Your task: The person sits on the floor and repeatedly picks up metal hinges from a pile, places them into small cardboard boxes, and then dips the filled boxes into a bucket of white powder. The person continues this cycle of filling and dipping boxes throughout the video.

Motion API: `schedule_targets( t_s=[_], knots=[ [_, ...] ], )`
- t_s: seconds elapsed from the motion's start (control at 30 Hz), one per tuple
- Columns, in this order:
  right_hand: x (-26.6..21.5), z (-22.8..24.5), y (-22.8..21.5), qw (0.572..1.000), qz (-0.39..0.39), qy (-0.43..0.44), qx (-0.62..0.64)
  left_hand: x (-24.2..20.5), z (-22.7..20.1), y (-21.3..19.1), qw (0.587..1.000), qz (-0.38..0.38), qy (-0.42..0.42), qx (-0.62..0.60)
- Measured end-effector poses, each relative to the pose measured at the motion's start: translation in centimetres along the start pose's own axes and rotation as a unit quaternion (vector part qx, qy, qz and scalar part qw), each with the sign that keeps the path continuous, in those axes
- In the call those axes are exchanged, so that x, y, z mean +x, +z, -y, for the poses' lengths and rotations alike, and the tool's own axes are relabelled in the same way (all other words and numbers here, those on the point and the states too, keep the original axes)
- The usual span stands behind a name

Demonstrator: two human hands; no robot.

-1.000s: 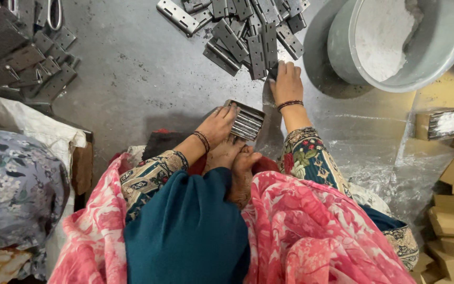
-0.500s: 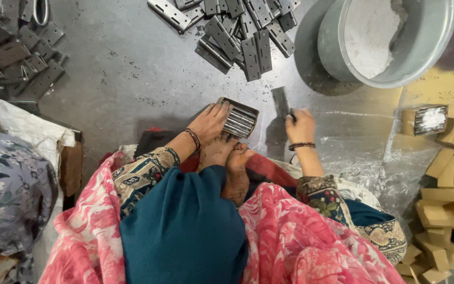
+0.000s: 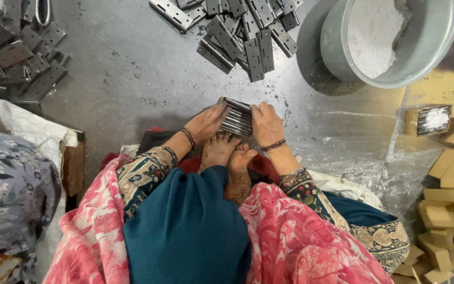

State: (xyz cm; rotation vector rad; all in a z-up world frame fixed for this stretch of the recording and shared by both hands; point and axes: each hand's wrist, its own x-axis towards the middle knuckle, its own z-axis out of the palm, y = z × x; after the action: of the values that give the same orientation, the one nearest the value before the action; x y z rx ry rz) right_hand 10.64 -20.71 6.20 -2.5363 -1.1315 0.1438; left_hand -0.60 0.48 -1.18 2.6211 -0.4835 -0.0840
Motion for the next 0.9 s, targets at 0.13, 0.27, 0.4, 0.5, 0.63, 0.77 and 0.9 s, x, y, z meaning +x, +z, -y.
schedule_targets(
  t_s=[0.13, 0.27, 0.4, 0.5, 0.63, 0.77, 0.9],
  knots=[
    [0.5, 0.3, 1.2, 1.0, -0.016, -0.022, 0.001, -0.3, -0.4, -0.5, 0.993, 0.047, -0.078, -0.073],
    [0.5, -0.6, 2.1, 0.998, -0.029, 0.007, 0.047, 0.1, -0.9, -1.0, 0.995, -0.025, -0.077, -0.066],
    [0.9, -2.5, 2.8, 0.977, -0.02, 0.102, 0.186, 1.2, -1.5, -1.7, 0.992, 0.058, -0.07, 0.093],
    [2.3, -4.6, 3.2, 0.975, -0.02, 0.128, 0.18, 1.8, -2.0, -2.0, 0.98, 0.135, -0.082, 0.121],
    [7.0, -5.9, 3.9, 0.992, -0.045, 0.097, 0.066, 2.3, -2.4, -2.2, 0.967, 0.17, -0.079, 0.175],
    [10.5, -5.4, 4.5, 0.985, 0.033, 0.171, 0.006, 2.5, -2.6, -1.9, 0.971, 0.137, -0.084, 0.177],
    [11.0, -5.5, 5.1, 0.968, 0.027, 0.241, 0.062, 2.3, -2.6, -2.0, 0.977, 0.143, -0.109, 0.114]
  ],
)
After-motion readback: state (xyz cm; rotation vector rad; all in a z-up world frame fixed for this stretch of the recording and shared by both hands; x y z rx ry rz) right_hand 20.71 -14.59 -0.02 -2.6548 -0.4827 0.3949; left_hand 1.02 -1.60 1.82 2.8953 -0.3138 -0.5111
